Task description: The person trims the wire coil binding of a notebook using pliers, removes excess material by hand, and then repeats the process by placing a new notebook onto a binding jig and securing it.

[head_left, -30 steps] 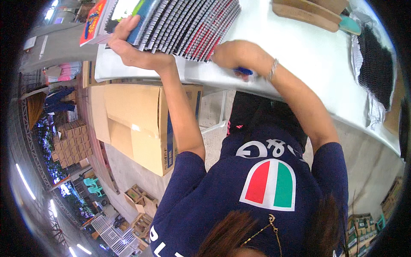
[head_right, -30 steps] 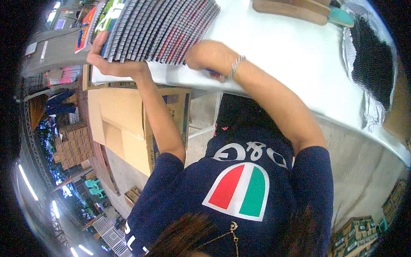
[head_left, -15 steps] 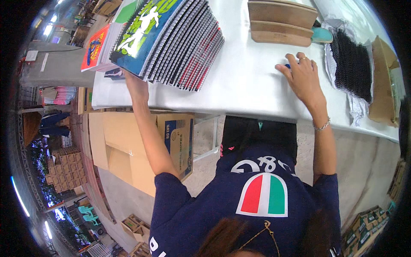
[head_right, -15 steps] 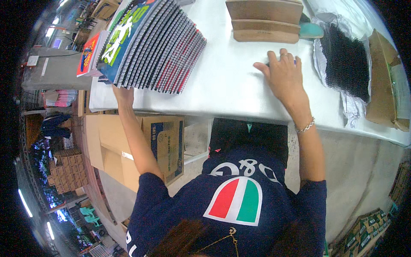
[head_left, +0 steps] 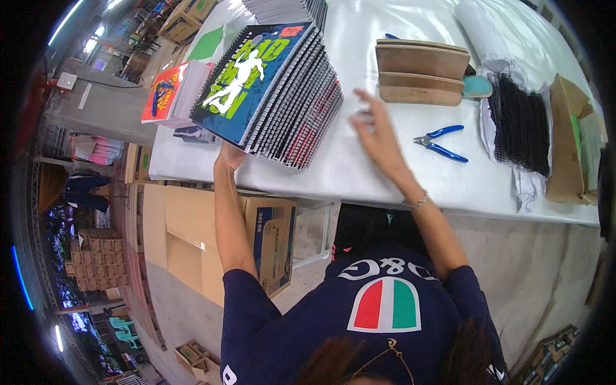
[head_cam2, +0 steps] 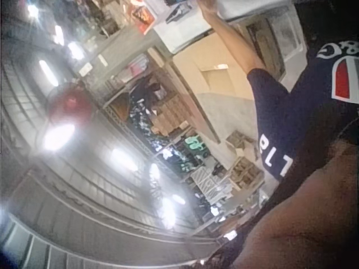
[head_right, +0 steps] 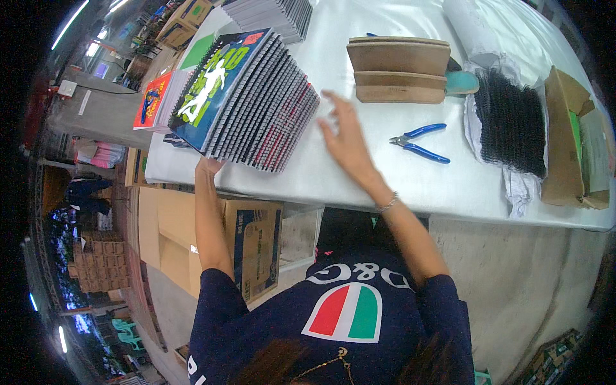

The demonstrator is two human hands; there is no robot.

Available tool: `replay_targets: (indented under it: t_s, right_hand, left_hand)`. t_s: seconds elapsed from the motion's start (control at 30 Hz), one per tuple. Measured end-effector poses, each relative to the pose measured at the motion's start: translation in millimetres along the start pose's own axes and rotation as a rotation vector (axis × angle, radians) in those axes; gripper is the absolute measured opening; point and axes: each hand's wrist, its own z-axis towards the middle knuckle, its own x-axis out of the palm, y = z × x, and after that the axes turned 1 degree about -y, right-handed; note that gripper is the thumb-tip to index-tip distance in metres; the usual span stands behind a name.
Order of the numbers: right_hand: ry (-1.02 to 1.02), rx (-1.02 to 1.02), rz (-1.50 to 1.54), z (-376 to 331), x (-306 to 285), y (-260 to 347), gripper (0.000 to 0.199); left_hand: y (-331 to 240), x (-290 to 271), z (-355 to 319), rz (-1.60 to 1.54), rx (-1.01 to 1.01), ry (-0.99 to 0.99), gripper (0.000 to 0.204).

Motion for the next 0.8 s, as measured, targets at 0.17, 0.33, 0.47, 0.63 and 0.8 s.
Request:
replay_targets:
  t_s: [0.17, 0.33, 0.47, 0.63, 0.8]
  right_hand:
    - [-0.280, -0.498, -0.760, 74, -91, 16, 0.053]
    - [0.025, -0.316, -1.110, 120, -141, 5, 0.057]
    - [0.169, -0.326, -1.081, 136, -162, -10, 0.056]
    - [0.327, -0.163, -1.072, 126, -185, 8, 0.047]
    - [0.360, -0.176, -1.039, 97, -203, 21, 0.048]
  left_hand:
    - [-2, 22, -8, 0.010, -0.057, -0.146, 0.049]
    - [-2, 60, -17, -0.147, -0.014, -0.426, 0.044]
    - [22, 44, -32, 0.097, 0.174, -0.437, 0.044]
    - [32, 35, -54, 0.662, 0.120, -0.217, 0.059]
    - [41, 13, -43, 0.820, 0.245, -0.139, 0.065]
